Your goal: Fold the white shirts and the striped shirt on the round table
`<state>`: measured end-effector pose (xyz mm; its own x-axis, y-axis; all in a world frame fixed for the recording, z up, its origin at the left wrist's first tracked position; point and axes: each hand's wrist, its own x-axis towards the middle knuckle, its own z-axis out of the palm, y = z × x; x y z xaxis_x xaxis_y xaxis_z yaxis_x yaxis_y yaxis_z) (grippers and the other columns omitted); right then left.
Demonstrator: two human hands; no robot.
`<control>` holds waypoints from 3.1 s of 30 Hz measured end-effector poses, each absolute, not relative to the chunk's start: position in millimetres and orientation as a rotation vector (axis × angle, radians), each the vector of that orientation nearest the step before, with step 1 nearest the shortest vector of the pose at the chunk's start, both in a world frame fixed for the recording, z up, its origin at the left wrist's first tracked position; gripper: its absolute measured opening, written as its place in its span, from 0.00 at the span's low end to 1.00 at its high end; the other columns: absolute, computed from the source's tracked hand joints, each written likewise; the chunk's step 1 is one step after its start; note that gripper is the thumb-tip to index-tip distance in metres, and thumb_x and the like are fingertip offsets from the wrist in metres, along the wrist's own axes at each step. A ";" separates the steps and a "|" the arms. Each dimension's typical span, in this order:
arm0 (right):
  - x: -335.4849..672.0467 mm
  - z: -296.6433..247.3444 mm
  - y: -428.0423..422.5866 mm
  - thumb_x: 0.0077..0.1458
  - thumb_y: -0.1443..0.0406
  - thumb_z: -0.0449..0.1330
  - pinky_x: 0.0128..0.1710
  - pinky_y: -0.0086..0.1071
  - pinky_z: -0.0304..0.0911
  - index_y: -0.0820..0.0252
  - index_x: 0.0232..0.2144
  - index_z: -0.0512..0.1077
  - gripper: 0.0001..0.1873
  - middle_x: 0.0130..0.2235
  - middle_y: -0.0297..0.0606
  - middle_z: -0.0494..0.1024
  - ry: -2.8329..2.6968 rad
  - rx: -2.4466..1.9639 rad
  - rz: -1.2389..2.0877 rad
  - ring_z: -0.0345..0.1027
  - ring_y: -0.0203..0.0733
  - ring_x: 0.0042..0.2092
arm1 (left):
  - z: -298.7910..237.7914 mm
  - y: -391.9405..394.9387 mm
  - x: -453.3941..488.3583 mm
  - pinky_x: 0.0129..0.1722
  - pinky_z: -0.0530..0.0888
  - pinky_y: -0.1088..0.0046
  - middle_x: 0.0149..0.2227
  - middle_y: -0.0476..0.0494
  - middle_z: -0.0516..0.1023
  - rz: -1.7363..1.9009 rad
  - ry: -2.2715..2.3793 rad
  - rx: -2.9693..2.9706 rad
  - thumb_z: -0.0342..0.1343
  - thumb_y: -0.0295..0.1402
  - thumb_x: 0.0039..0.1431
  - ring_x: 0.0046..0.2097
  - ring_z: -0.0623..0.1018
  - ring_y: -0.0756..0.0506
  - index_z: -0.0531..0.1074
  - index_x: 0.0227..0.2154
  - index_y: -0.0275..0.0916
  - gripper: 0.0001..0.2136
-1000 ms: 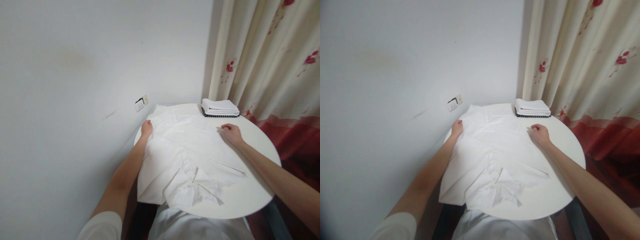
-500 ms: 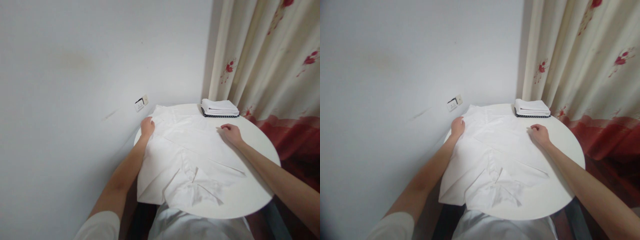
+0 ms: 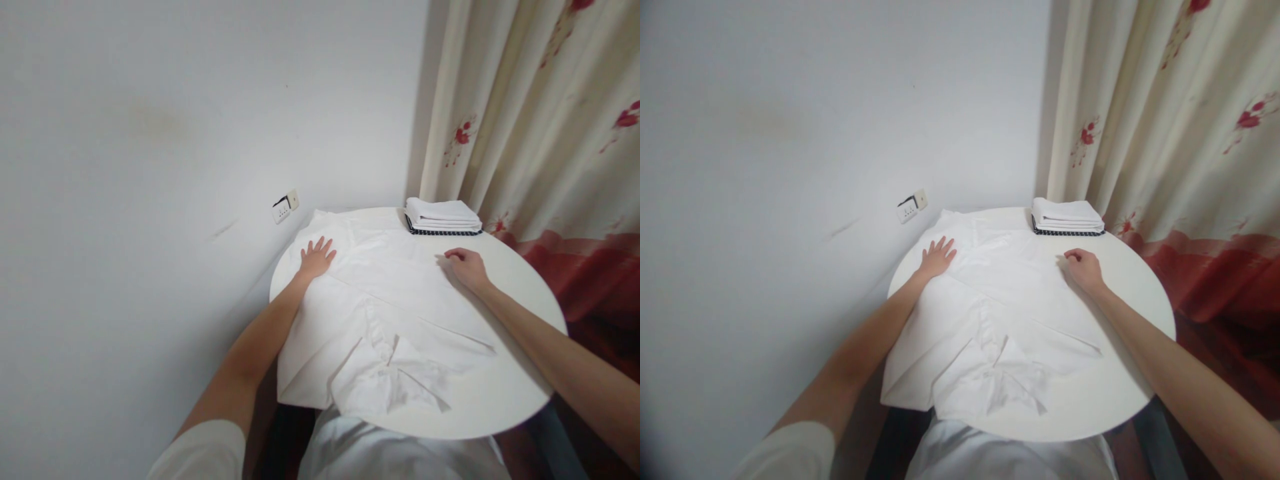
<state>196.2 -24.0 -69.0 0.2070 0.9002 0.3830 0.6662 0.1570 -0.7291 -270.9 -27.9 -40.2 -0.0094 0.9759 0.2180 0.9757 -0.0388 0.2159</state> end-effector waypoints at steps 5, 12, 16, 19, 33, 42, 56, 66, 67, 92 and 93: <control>194.9 -67.6 -25.5 0.48 0.61 0.53 0.42 0.40 0.66 0.61 0.31 0.80 0.17 0.33 0.45 0.82 -1.516 -1.567 0.323 0.73 0.48 0.35 | -44.5 -21.7 -277.6 0.65 0.48 0.33 0.73 0.45 0.51 0.621 2.244 2.071 0.44 0.50 0.68 0.71 0.50 0.26 0.58 0.68 0.55 0.27; 192.0 -63.4 -30.7 0.51 0.62 0.51 0.45 0.42 0.66 0.62 0.34 0.80 0.18 0.36 0.47 0.82 -1.605 -1.595 0.212 0.73 0.50 0.38 | -44.2 -23.2 -277.8 0.65 0.49 0.35 0.73 0.45 0.52 0.595 2.277 2.050 0.44 0.49 0.68 0.72 0.50 0.27 0.58 0.68 0.55 0.27; 175.1 -53.2 -43.7 0.56 0.64 0.50 0.52 0.45 0.64 0.64 0.41 0.79 0.20 0.44 0.50 0.81 -1.807 -1.429 -0.014 0.72 0.53 0.46 | -36.2 -31.0 -268.7 0.67 0.45 0.39 0.72 0.40 0.51 0.614 2.247 2.258 0.44 0.44 0.70 0.73 0.48 0.31 0.59 0.68 0.47 0.26; 154.9 -47.0 -56.7 0.62 0.62 0.48 0.57 0.45 0.62 0.62 0.46 0.78 0.21 0.49 0.49 0.79 -2.023 -1.245 -0.042 0.70 0.53 0.52 | -30.2 -37.7 -258.6 0.70 0.43 0.49 0.73 0.43 0.51 0.521 1.906 2.605 0.43 0.43 0.71 0.73 0.48 0.38 0.58 0.68 0.47 0.25; 130.5 -62.7 -71.4 0.69 0.46 0.41 0.68 0.55 0.46 0.55 0.69 0.57 0.35 0.71 0.46 0.53 -2.629 -1.183 0.141 0.46 0.53 0.71 | -20.0 -53.1 -232.8 0.70 0.44 0.57 0.72 0.48 0.52 0.221 1.315 2.780 0.42 0.46 0.72 0.73 0.49 0.43 0.57 0.68 0.50 0.25; 112.2 -36.1 -87.5 0.69 0.50 0.45 0.69 0.56 0.40 0.57 0.71 0.53 0.34 0.71 0.48 0.53 -2.607 -0.978 0.025 0.45 0.53 0.72 | -31.4 -44.9 -234.6 0.70 0.45 0.58 0.72 0.49 0.52 0.189 1.301 2.783 0.43 0.47 0.72 0.73 0.50 0.42 0.57 0.69 0.52 0.25; 49.5 -44.8 -54.0 0.68 0.43 0.38 0.69 0.56 0.39 0.60 0.71 0.51 0.40 0.72 0.48 0.48 -2.769 -0.951 0.285 0.41 0.54 0.72 | -33.0 -44.0 -236.8 0.70 0.41 0.59 0.73 0.50 0.50 0.152 1.286 2.802 0.40 0.48 0.73 0.73 0.48 0.43 0.53 0.70 0.52 0.26; 110.4 -61.5 -12.6 0.69 0.46 0.37 0.68 0.56 0.42 0.53 0.71 0.53 0.36 0.72 0.44 0.51 -2.622 -1.277 0.145 0.43 0.53 0.72 | -33.1 -44.1 -236.1 0.70 0.42 0.60 0.72 0.50 0.52 0.173 1.285 2.794 0.39 0.49 0.73 0.73 0.49 0.43 0.55 0.69 0.53 0.25; 118.9 -62.6 -9.9 0.69 0.46 0.37 0.68 0.57 0.42 0.53 0.70 0.53 0.35 0.72 0.44 0.52 -2.602 -1.318 0.127 0.42 0.53 0.72 | -32.5 -44.3 -236.0 0.70 0.42 0.60 0.72 0.50 0.52 0.168 1.286 2.798 0.39 0.49 0.73 0.73 0.49 0.43 0.55 0.69 0.52 0.26; 150.4 -59.9 -15.4 0.70 0.58 0.44 0.64 0.47 0.56 0.63 0.64 0.64 0.27 0.65 0.50 0.66 -2.347 -1.459 0.067 0.60 0.50 0.66 | -22.6 -49.6 -233.4 0.70 0.44 0.57 0.70 0.44 0.58 0.281 1.244 2.616 0.40 0.52 0.71 0.72 0.54 0.42 0.61 0.67 0.44 0.28; 150.5 -60.3 -15.6 0.70 0.58 0.44 0.64 0.46 0.57 0.63 0.63 0.65 0.27 0.65 0.50 0.67 -2.340 -1.455 0.066 0.61 0.51 0.65 | -17.8 -54.0 -233.5 0.70 0.46 0.58 0.70 0.44 0.58 0.312 1.218 2.552 0.39 0.53 0.71 0.71 0.55 0.43 0.60 0.67 0.44 0.29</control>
